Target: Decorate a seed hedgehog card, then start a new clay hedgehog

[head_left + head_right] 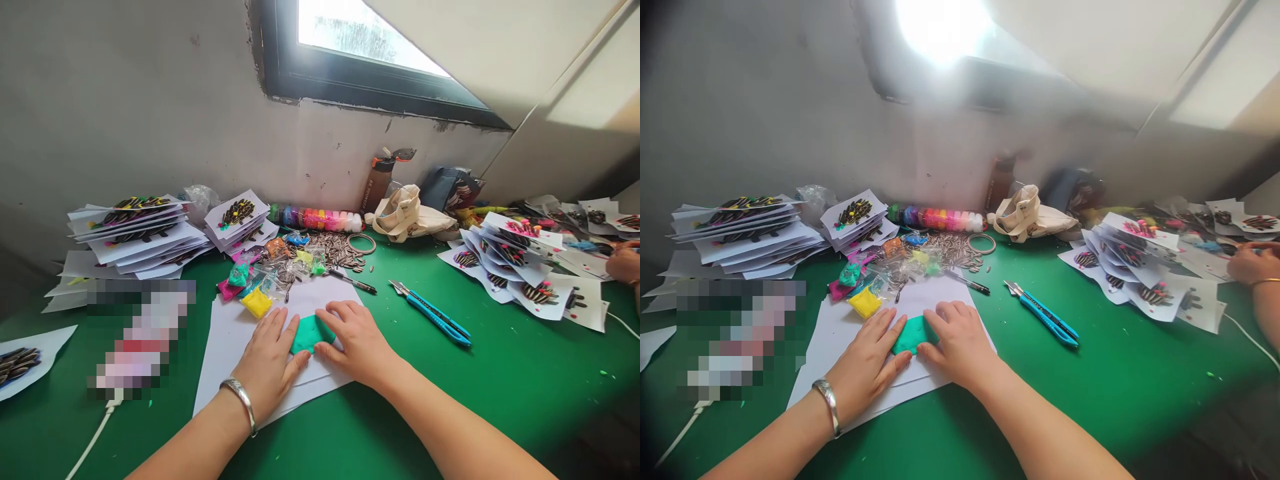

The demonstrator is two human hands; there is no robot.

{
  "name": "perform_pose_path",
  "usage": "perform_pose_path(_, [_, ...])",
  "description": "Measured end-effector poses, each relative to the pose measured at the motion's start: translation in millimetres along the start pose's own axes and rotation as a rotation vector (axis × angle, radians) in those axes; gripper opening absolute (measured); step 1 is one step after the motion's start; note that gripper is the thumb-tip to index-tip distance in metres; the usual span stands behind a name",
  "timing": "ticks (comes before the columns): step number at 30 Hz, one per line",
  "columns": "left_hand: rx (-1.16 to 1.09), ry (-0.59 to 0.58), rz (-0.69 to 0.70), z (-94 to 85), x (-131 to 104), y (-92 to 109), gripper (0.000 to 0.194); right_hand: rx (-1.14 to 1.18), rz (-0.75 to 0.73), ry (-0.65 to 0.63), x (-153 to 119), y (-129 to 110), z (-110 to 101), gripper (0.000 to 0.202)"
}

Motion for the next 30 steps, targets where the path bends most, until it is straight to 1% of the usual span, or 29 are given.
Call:
perform_pose_path(4, [-0.002,0.015,-0.009,0.5,0,-2,0.056,0.006,-0.004,0.027,-2,1,0,0.045])
perform_pose_path(8, [0.005,0.001,-0.027,1.0,-1,-4,0.057,0.066,0.006,0.042,-2,11,1,0.043])
perform_pose_path(10, [0.008,-0.005,-0.024,0.5,-1,-2,0.057,0.101,0.028,0.05,5,19,-1,0.04])
perform_pose_path(13, [0.007,-0.002,-0.017,-1.0,-1,0,0.055,0.078,0.09,0.032,27,30,-4,0.031])
perform_pose_path(14, [0.007,-0.001,-0.017,-1.1,-2,0,0.055,0.034,0.08,0.002,37,29,-2,0.027])
perform_pose_path(15, [0.007,0.0,-0.02,-1.2,-2,-1,0.055,-0.023,0.027,-0.019,48,21,-1,0.026])
perform_pose_path(17, [0.0,0.004,-0.025,-1.0,-2,-2,0.055,-0.045,-0.053,-0.022,69,3,1,0.026])
perform_pose_path(19, [-0.022,0.012,-0.027,-1.4,-1,-2,0.056,-0.068,-0.121,-0.034,85,-17,8,0.021])
perform_pose_path(21, [-0.052,0.017,-0.024,-2.4,-1,-2,0.057,-0.104,-0.134,-0.039,96,-31,17,0.02])
perform_pose_path(25, [-0.092,0.014,-0.013,-5.7,2,1,0.059,-0.166,-0.091,-0.037,108,-43,30,0.024])
perform_pose_path(30, [-0.115,0.018,-0.013,-8.6,4,4,0.061,-0.177,-0.153,-0.088,113,-49,37,0.014])
Point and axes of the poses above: each hand's wrist, its own x-axis towards the middle knuckle, its own z-axis out of the palm, y = z × x, the point moved 10 cm from there along x, towards the middle knuckle, and after that the axes turned 12 degrees about -x, right-handed, at the moved point
